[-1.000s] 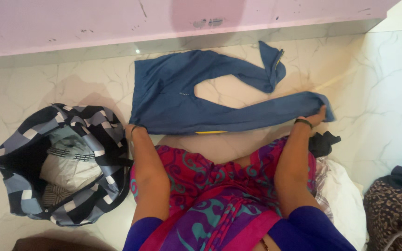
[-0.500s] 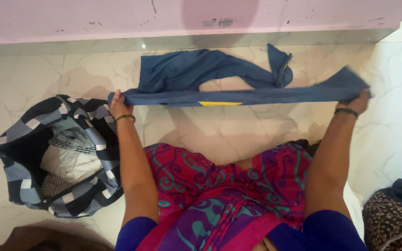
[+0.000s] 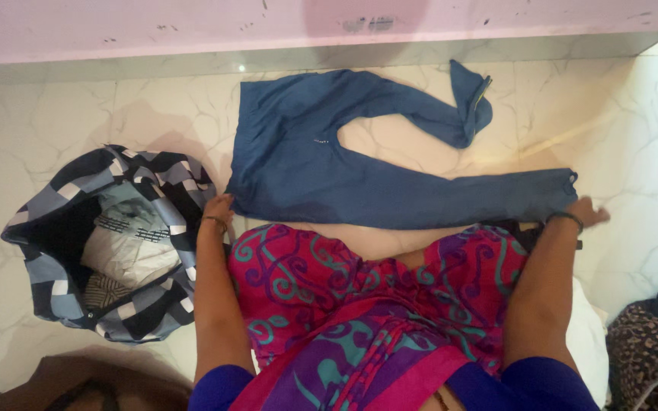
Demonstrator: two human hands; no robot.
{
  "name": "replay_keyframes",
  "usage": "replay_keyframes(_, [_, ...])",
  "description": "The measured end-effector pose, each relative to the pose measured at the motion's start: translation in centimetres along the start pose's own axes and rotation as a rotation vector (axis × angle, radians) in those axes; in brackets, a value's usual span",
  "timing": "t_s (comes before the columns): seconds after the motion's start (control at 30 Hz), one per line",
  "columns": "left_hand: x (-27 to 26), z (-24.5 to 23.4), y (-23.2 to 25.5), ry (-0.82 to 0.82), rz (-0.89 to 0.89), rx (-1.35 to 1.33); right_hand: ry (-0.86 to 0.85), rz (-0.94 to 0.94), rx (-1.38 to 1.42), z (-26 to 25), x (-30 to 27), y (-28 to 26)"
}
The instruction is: The person sits on the floor and folds a light gray t-shirt, smoothing it out and folding it into a compact rectangle before placing it into a nearby duffel bag. The person then picks up a pair of blue pants, lays them flat, and begins folding them.
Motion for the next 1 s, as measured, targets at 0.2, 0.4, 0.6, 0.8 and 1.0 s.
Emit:
replay_keyframes(0.2, [3.6,6.0,5.3,0.131,0.327,0.985,0.380,-0.596,0.825,-1.1,-5.6,-13.8])
replay_keyframes(0.4, [2.7,22.0,4.3,-0.029,0.271,1.110,-0.090,-0.741,0.263,6.9,-25.6,-30.5])
replay_keyframes(0.6, [0.7,28.1,-1.5,-0.131,-0.078,1.128,-0.150,-0.504,0.202,11.9,-32.7,-29.7])
replay_keyframes(0.8, [2.3,25.4,-1.3,-0.136,-0.387,1.048,-0.129,-0.183,0.251,10.1,-24.7,-26.1])
replay_keyframes(1.0, [3.8,19.8,1.0,-0.032,-0.515,0.889,-0.085,-0.601,0.163,10.0,-24.1,-27.4])
Point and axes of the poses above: each hand's wrist, its own x-axis towards the middle knuckle, its own z-axis out of the palm, y = z × x, the point moved 1 cm from there along x, towards the middle knuckle, and after that the axes turned 15 degrees about -y, right-handed, at the moved point
